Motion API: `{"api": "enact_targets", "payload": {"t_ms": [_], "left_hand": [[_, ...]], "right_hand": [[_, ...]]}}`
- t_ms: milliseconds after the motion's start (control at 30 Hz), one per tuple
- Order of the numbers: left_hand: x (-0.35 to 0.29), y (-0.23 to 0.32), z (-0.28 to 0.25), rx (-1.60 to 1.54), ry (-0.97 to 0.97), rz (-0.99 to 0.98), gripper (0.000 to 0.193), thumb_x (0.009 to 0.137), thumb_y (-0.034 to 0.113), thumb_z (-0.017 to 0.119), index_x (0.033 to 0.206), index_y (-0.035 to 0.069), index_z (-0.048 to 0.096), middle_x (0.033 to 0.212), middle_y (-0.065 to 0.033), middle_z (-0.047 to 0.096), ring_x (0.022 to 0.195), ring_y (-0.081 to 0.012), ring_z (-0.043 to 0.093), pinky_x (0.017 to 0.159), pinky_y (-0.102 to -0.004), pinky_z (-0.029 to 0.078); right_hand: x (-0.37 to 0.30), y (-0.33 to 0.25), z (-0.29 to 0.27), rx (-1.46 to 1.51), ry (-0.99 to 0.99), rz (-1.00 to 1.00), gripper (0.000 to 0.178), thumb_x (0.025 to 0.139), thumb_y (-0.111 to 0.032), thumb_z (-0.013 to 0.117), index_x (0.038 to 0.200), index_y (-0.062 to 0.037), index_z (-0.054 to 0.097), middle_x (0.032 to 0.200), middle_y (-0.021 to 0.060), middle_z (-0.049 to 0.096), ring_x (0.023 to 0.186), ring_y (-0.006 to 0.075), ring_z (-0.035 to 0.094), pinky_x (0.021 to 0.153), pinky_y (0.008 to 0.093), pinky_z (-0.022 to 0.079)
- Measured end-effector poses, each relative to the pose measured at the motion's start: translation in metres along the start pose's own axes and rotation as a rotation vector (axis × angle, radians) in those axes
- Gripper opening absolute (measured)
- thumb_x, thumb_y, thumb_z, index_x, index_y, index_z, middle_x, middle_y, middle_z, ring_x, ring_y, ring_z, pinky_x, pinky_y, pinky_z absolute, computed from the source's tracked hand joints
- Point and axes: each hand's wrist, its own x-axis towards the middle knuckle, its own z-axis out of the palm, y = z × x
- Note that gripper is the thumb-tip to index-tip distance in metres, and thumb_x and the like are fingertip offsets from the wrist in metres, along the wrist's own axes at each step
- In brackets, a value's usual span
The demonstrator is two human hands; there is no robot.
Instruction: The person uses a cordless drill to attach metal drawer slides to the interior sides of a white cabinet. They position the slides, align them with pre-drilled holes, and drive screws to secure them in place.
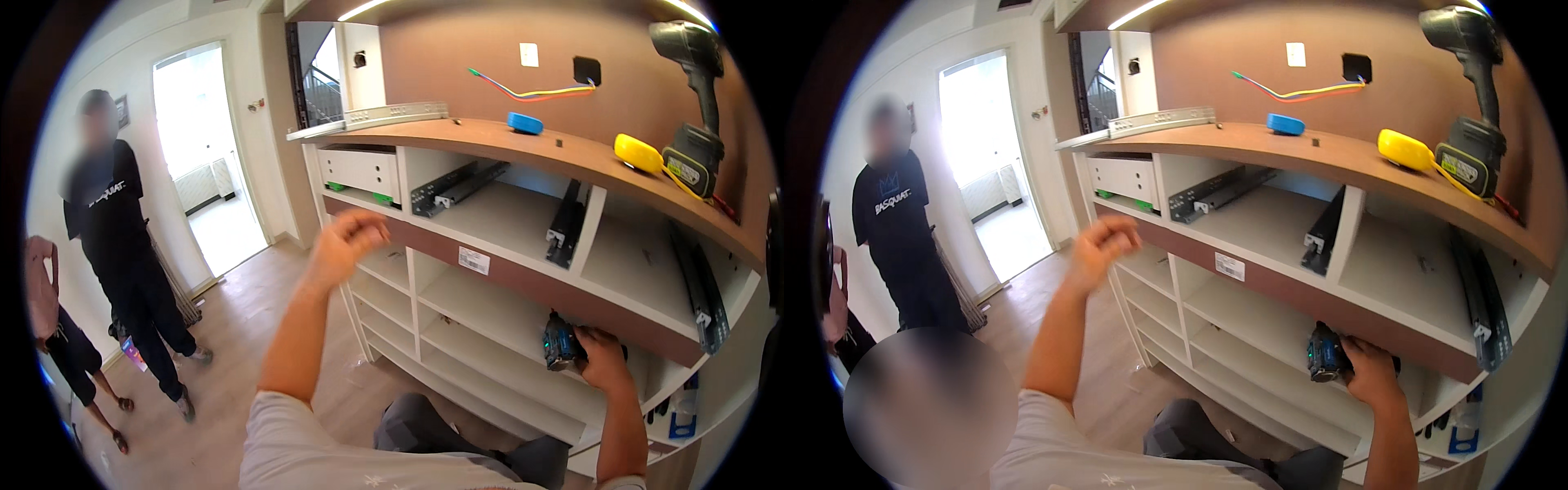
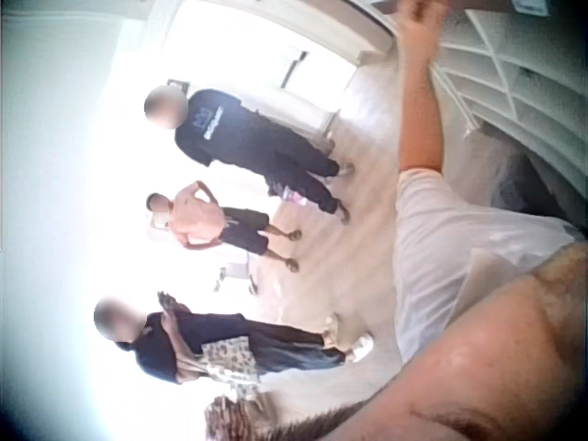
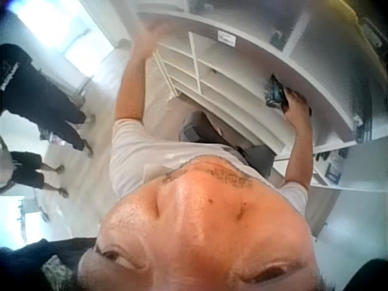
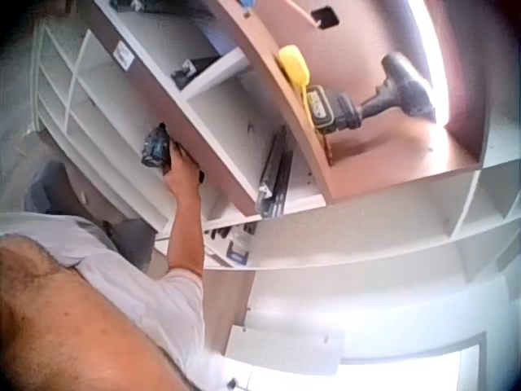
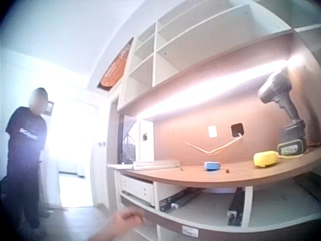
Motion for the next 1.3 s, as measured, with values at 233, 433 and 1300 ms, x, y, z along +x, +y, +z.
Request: {"api": "enact_targets", "payload": {"t_ms": [233,433,1300], "left_hand": [[0.114,0.023,-0.135,0.73,0.714,0.363,0.031,0.098,0.024,0.072,0.121,0.003,0.07,0.119,-0.0124,0.071,0.106,-0.0223,0.069,0.095,-0.037,0.055],[0.208,0.034,-0.104,1.109,0.494,0.353,0.049,0.097,0.038,0.07,0.132,0.004,0.065,0.139,-0.0193,0.063,0.131,-0.0345,0.059,0.11,-0.0464,0.047],[0.148,0.07,-0.131,1.151,0.63,0.268,0.03,0.095,0.025,0.075,0.112,0.001,0.072,0.112,-0.0167,0.071,0.103,-0.0356,0.068,0.09,-0.0457,0.053]], "right_hand": [[0.017,0.007,0.011,-0.077,-0.039,0.028,0.079,0.074,-0.01,0.082,0.149,-0.0182,0.058,0.152,0.0157,0.052,0.142,0.0382,0.047,0.12,0.0458,0.037],[-0.011,-0.021,0.012,-0.163,0.16,0.077,0.071,0.075,-0.014,0.079,0.144,-0.0141,0.061,0.145,0.0154,0.056,0.141,0.0387,0.046,0.119,0.0566,0.035],[-0.145,-0.077,0.056,0.323,0.413,-0.176,0.02,0.088,-0.009,0.072,0.107,-0.0064,0.076,0.108,0.0139,0.075,0.105,0.0357,0.071,0.096,0.0475,0.055]]}}
